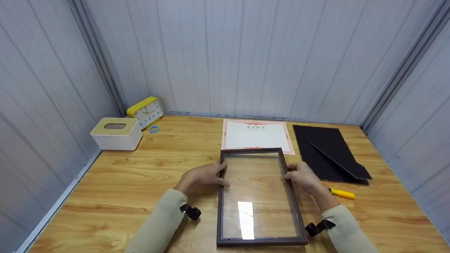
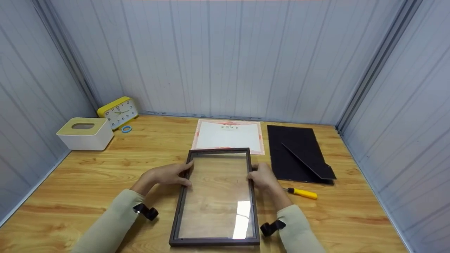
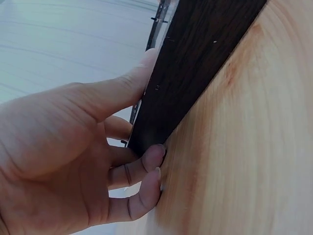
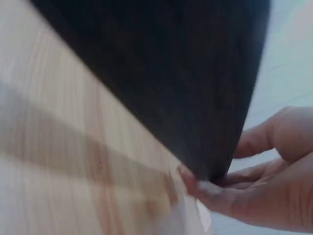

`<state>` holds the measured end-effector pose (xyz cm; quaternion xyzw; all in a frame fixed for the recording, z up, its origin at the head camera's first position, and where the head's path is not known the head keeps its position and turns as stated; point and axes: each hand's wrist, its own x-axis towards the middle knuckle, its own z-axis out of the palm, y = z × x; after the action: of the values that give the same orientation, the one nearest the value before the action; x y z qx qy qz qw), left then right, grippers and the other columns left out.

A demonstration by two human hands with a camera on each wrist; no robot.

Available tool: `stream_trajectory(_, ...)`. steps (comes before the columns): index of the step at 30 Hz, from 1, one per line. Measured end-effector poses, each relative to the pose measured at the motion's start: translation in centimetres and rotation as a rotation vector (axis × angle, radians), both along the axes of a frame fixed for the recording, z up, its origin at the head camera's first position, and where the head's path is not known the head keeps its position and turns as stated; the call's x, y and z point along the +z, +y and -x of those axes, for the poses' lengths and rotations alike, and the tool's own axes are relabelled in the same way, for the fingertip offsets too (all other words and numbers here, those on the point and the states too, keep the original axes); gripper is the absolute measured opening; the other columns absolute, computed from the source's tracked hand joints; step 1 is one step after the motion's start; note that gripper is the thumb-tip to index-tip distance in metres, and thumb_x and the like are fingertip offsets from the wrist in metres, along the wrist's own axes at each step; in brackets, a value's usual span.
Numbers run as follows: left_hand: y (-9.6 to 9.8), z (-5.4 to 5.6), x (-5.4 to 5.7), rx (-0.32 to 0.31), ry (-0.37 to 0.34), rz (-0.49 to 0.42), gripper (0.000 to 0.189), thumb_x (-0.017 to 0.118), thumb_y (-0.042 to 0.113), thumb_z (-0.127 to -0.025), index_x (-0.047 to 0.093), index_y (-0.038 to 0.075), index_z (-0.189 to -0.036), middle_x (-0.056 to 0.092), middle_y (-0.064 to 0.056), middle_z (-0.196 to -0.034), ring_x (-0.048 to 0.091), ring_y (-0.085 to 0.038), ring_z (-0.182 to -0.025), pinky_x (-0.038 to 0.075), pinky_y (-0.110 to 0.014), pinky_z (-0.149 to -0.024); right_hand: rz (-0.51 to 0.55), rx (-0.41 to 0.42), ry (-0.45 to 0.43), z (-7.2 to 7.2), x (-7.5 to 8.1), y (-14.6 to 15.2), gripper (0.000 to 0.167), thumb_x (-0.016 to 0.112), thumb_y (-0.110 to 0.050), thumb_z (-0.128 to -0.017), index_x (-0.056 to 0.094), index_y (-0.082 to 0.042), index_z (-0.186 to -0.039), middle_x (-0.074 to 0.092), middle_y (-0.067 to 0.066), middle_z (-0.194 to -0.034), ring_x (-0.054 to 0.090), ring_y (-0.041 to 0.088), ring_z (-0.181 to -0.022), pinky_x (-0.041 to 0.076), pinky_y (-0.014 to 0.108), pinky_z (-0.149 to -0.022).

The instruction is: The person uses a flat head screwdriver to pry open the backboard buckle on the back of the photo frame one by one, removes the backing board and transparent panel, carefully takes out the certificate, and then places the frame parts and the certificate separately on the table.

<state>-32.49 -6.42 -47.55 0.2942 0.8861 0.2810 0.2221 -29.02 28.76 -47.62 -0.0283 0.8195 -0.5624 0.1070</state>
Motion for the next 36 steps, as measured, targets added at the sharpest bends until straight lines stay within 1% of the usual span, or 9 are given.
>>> stream_trajectory(4, 0.0, 0.0, -0.1, 0.015, -0.02, -0.002, 0.082, 0.069, 0.036, -0.095, 0.028, 0.0, -0.156, 0.053, -0.014, -0.111, 0.05, -0.021, -0.091, 0.042, -0.037, -0.085, 0.26, 0.019, -0.12, 0.7, -0.9, 1.3, 0.058, 0.06, 0.014, -0.085, 0.036, 0.027, -0.136, 0.065, 0.028, -0.108, 0.07, 0.022, -0.085, 0.058, 0.031, -0.076)
stream_trajectory(8, -0.3, 0.1, -0.2, 0.0, -0.04, -0.022, 0.09, 0.067, 0.038, -0.097, 0.014, 0.001, -0.16, 0.047, -0.021, -0.138, 0.049, -0.022, -0.114, 0.04, -0.038, -0.1, 0.428, 0.057, -0.219, 1.1, -1.5, 1.8, 0.051, 0.056, 0.016, -0.084, 0.037, 0.026, -0.13, 0.068, 0.012, -0.086, 0.069, 0.02, -0.081, 0.057, 0.031, -0.079)
stream_trajectory(11, -0.6, 0.2, -0.3, 0.002, -0.092, -0.054, 0.089, 0.059, 0.039, -0.101, 0.001, 0.007, -0.161, 0.014, -0.02, -0.164, 0.024, -0.022, -0.145, 0.02, -0.039, -0.119, 0.503, 0.06, -0.273, 1.2, -1.7, 1.6, 0.045, 0.053, 0.017, -0.084, 0.036, 0.024, -0.125, 0.067, 0.013, -0.085, 0.068, 0.02, -0.083, 0.056, 0.03, -0.079)
stream_trajectory(15, -0.8, 0.6, -0.3, 0.044, -0.169, -0.124, 0.079, 0.043, 0.038, -0.108, -0.01, 0.012, -0.16, -0.005, -0.016, -0.166, 0.002, -0.025, -0.151, 0.007, -0.041, -0.121, 0.536, 0.029, -0.306, 1.1, -1.8, 1.1, 0.046, 0.051, 0.018, -0.084, 0.034, 0.021, -0.127, 0.063, 0.02, -0.101, 0.065, 0.022, -0.087, 0.056, 0.03, -0.077)
stream_trajectory(18, -0.9, 0.7, -0.4, 0.093, -0.19, -0.148, 0.075, 0.038, 0.04, -0.109, -0.005, 0.009, -0.161, 0.023, -0.025, -0.16, 0.032, -0.032, -0.142, 0.026, -0.045, -0.116, 0.522, 0.011, -0.305, 1.1, -1.8, 0.9, 0.044, 0.051, 0.018, -0.084, 0.035, 0.019, -0.126, 0.059, 0.019, -0.101, 0.064, 0.022, -0.085, 0.055, 0.03, -0.075)
stream_trajectory(21, -0.9, 0.6, -0.4, 0.139, -0.194, -0.148, 0.073, 0.039, 0.048, -0.107, 0.01, 0.007, -0.159, 0.049, -0.025, -0.131, 0.054, -0.033, -0.109, 0.043, -0.044, -0.094, 0.495, 0.021, -0.287, 1.1, -1.7, 0.6, 0.039, 0.049, 0.018, -0.083, 0.037, 0.017, -0.119, 0.055, 0.015, -0.096, 0.062, 0.022, -0.083, 0.054, 0.031, -0.073)
stream_trajectory(25, -0.8, 0.5, -0.3, 0.156, -0.208, -0.194, 0.062, 0.041, 0.055, -0.104, 0.03, 0.008, -0.142, 0.05, -0.016, -0.113, 0.051, -0.027, -0.09, 0.044, -0.038, -0.076, 0.477, 0.058, -0.262, 1.1, -1.6, 0.5, 0.036, 0.045, 0.018, -0.081, 0.036, 0.015, -0.116, 0.051, 0.011, -0.091, 0.057, 0.022, -0.078, 0.051, 0.031, -0.07)
stream_trajectory(29, -0.8, 0.5, -0.4, 0.159, -0.184, -0.213, 0.055, 0.042, 0.059, -0.102, 0.036, 0.01, -0.125, 0.05, -0.011, -0.11, 0.049, -0.024, -0.092, 0.042, -0.035, -0.078, 0.495, 0.06, -0.271, 1.1, -1.7, 0.4, 0.039, 0.043, 0.018, -0.08, 0.032, 0.012, -0.117, 0.048, 0.009, -0.089, 0.054, 0.021, -0.077, 0.049, 0.03, -0.068)
stream_trajectory(36, -0.9, 0.2, -0.4, 0.206, -0.223, -0.217, 0.057, 0.048, 0.063, -0.098, 0.04, 0.011, -0.119, 0.052, -0.009, -0.093, 0.05, -0.022, -0.079, 0.044, -0.033, -0.07, 0.506, 0.022, -0.295, 0.9, -1.6, 0.2, 0.048, 0.04, 0.02, -0.079, 0.026, 0.011, -0.124, 0.048, 0.01, -0.089, 0.053, 0.02, -0.076, 0.047, 0.029, -0.066)
